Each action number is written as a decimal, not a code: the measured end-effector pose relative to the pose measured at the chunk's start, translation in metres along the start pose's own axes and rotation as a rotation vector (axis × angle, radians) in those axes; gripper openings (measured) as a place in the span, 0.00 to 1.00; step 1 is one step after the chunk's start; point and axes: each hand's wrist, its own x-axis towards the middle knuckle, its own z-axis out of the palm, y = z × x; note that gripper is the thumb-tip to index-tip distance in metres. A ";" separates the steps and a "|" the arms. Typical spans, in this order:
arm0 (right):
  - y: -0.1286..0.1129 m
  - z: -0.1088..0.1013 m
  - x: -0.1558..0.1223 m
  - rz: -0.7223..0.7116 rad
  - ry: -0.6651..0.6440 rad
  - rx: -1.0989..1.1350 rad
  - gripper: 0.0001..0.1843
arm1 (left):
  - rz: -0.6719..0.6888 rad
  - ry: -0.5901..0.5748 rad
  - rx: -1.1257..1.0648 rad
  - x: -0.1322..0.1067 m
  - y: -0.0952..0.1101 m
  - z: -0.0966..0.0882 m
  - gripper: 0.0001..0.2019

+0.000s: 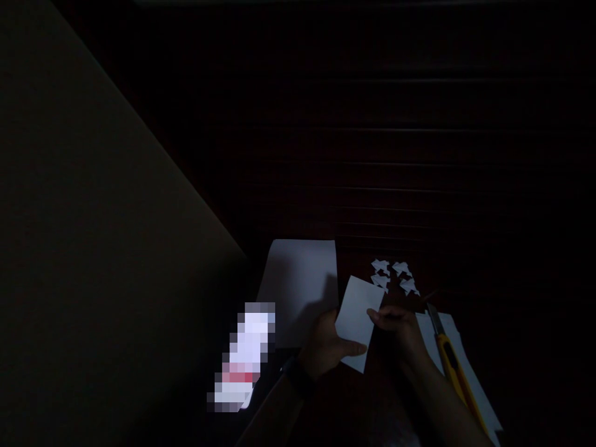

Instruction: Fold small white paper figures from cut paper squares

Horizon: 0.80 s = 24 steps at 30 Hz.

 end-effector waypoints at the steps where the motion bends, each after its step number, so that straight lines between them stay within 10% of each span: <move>1: 0.000 -0.001 0.001 0.008 0.011 0.020 0.08 | -0.004 -0.011 0.008 0.000 0.000 0.000 0.22; 13: -0.026 -0.041 0.025 -0.177 0.312 0.166 0.11 | -0.107 -0.106 0.125 -0.009 -0.001 -0.005 0.24; 19: -0.016 -0.004 0.001 -0.096 -0.020 0.004 0.10 | -0.060 0.012 0.063 -0.004 -0.004 -0.002 0.22; 24: -0.008 0.003 -0.004 -0.120 0.040 -0.078 0.08 | -0.064 -0.175 0.053 -0.006 0.003 -0.004 0.14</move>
